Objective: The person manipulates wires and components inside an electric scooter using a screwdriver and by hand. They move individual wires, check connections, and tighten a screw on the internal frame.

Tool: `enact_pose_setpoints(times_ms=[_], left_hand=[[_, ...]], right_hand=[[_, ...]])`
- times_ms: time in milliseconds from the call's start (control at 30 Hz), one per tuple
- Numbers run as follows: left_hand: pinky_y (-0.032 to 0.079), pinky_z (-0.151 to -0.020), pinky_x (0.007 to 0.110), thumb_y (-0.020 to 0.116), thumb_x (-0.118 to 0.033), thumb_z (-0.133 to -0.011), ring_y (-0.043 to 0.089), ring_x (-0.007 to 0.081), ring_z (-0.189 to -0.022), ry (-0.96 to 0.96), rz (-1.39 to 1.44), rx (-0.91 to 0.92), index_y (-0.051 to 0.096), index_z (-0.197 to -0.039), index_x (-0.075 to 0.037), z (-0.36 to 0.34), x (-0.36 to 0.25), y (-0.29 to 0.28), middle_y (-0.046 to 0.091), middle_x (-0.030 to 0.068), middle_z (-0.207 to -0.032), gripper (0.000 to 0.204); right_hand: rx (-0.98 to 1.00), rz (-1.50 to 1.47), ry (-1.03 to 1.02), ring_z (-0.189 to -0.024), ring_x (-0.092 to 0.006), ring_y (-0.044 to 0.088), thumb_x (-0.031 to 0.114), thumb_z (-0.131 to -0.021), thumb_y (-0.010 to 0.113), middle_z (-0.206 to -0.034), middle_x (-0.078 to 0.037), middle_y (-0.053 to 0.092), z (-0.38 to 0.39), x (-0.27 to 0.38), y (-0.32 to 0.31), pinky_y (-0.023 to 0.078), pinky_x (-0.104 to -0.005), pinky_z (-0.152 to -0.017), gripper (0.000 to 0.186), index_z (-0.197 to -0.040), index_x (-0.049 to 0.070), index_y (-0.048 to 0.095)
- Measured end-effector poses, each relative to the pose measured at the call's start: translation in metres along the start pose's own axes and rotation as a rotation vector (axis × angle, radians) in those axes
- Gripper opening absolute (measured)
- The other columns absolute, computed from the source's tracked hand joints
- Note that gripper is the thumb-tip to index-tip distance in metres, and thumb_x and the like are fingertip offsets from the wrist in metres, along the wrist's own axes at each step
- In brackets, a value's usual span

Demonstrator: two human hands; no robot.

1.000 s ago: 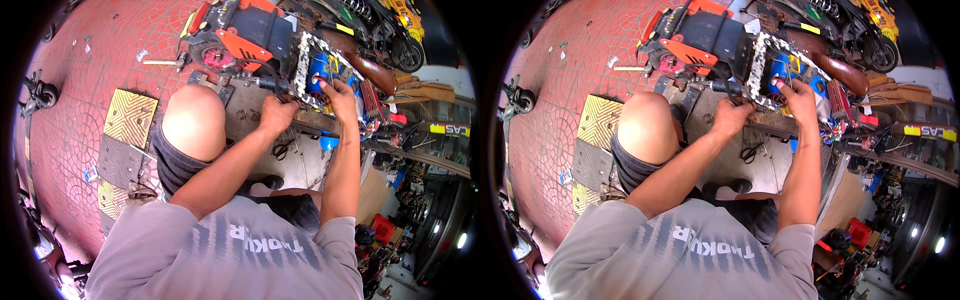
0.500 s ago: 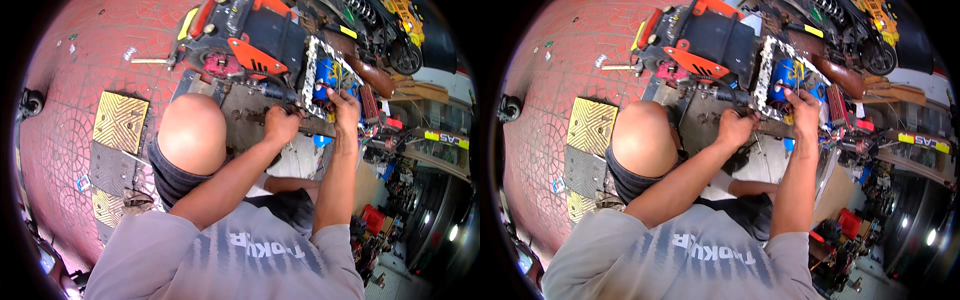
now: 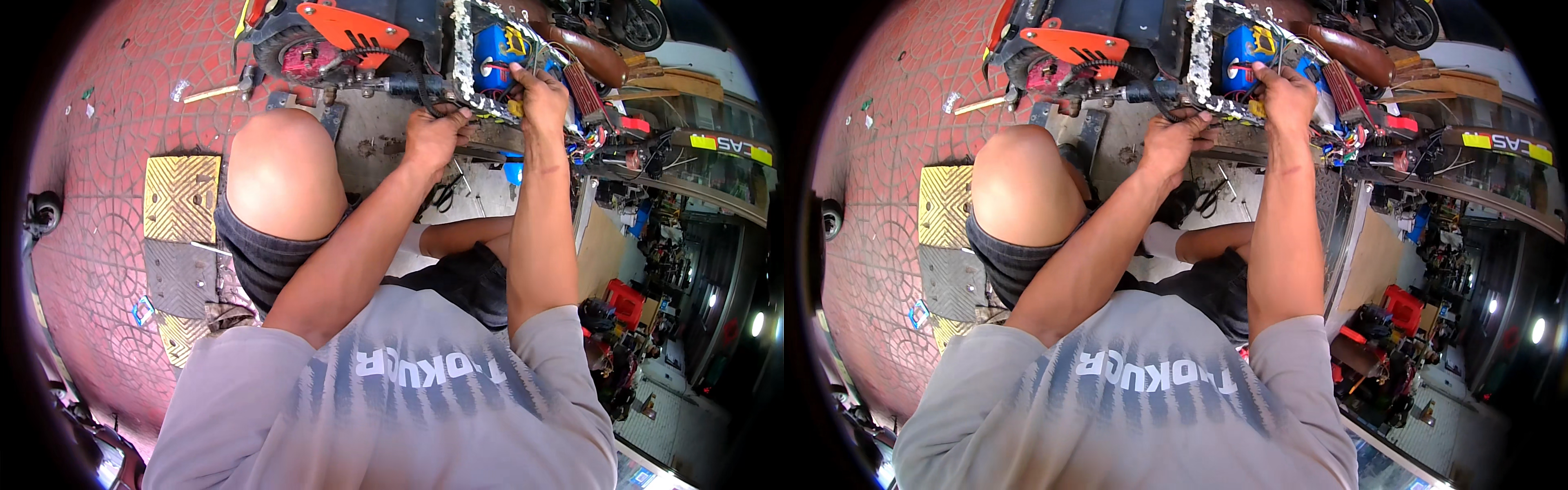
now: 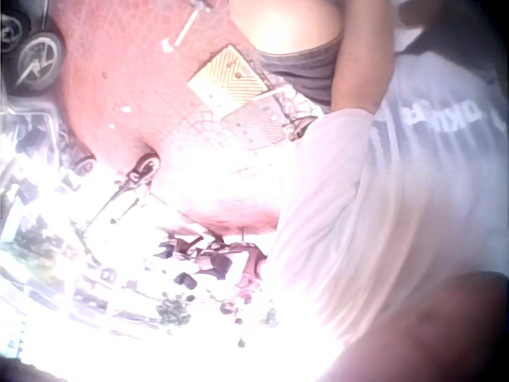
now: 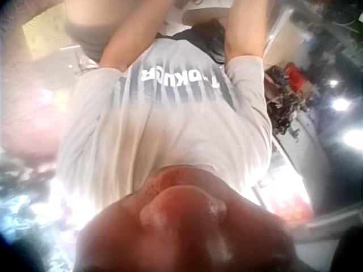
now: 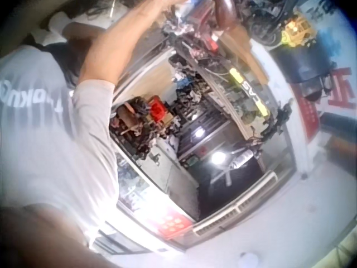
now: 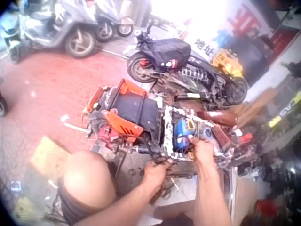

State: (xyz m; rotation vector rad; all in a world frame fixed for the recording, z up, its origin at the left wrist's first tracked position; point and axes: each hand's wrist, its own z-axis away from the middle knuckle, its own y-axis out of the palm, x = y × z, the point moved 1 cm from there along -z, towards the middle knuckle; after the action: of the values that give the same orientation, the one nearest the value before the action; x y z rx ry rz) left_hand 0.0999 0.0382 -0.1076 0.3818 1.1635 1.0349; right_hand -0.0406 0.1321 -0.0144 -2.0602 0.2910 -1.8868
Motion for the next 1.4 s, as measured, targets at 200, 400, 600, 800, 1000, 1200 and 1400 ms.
enact_pose_setpoints(times_ms=[200,400,600,800,1000,1200,1400], left_hand=[[0.060,-0.070,0.035,0.067,-0.009,-0.099,0.072,0.0198,-0.081,-0.007,0.022,0.043,0.071,-0.100,-0.003,0.000,-0.004,-0.003,0.076,0.0107,-0.096,0.008],[0.062,-0.069,0.036,0.068,-0.008,-0.096,0.072,0.0217,-0.083,-0.060,0.025,-0.007,0.068,-0.100,-0.003,0.004,-0.010,0.000,0.074,0.0096,-0.096,0.007],[0.062,-0.075,0.038,0.064,-0.009,-0.099,0.072,0.0225,-0.088,-0.097,0.073,-0.062,0.066,-0.106,-0.003,0.005,-0.009,0.005,0.072,0.0083,-0.099,0.009],[0.057,-0.075,0.037,0.056,-0.024,-0.098,0.067,0.0184,-0.086,-0.228,0.150,-0.089,0.066,-0.102,-0.007,0.010,-0.022,0.005,0.070,0.0065,-0.098,0.020],[0.044,-0.091,0.044,0.068,-0.037,-0.087,0.063,0.0236,-0.094,-0.282,0.280,-0.083,0.066,-0.088,-0.008,0.024,-0.044,0.014,0.068,0.0076,-0.093,0.029],[0.046,-0.083,0.040,0.072,-0.056,-0.092,0.061,0.0282,-0.089,-0.346,0.220,-0.163,0.063,-0.084,0.001,0.012,-0.045,0.023,0.065,0.0142,-0.090,0.058],[0.044,-0.068,0.037,0.071,-0.044,-0.095,0.048,0.0258,-0.066,-0.331,0.371,-0.147,0.060,-0.079,0.005,0.015,-0.044,0.030,0.060,0.0154,-0.080,0.053]], right_hand=[[-0.081,-0.042,-0.048,-0.053,-0.0100,0.052,0.013,-0.082,0.083,-0.062,-0.003,0.061,0.002,-0.002,0.000,0.039,-0.0269,-0.051,0.024,-0.069,-0.002,0.069],[-0.084,-0.074,-0.068,-0.053,-0.0090,0.051,0.015,-0.082,0.085,-0.061,-0.003,0.061,0.006,-0.003,-0.003,0.038,-0.0276,-0.049,0.027,-0.069,-0.002,0.069],[-0.101,0.085,-0.193,-0.055,-0.0080,0.050,0.020,-0.086,0.084,-0.064,0.001,0.059,0.017,0.011,-0.015,0.036,-0.0246,-0.052,0.022,-0.082,0.001,0.073],[-0.137,-0.266,0.114,-0.057,-0.0116,0.054,0.026,-0.098,0.070,-0.066,-0.003,0.062,0.099,0.027,-0.021,0.042,-0.0269,-0.053,0.029,-0.103,-0.003,0.074],[-0.006,-0.721,0.448,-0.059,-0.0127,0.058,0.026,-0.104,0.057,-0.096,-0.012,0.076,0.134,0.001,-0.002,0.044,-0.0262,-0.052,0.033,-0.121,-0.002,0.066],[0.064,-0.855,0.477,-0.053,-0.0155,0.057,0.016,-0.101,0.061,-0.087,-0.014,0.073,0.144,-0.005,-0.002,0.045,-0.0277,-0.049,0.026,-0.121,0.000,0.064],[0.311,-0.979,0.454,-0.055,-0.0162,0.058,0.020,-0.103,0.058,-0.100,-0.017,0.072,0.147,-0.007,-0.012,0.043,-0.0259,-0.048,0.038,-0.137,0.003,0.055]])
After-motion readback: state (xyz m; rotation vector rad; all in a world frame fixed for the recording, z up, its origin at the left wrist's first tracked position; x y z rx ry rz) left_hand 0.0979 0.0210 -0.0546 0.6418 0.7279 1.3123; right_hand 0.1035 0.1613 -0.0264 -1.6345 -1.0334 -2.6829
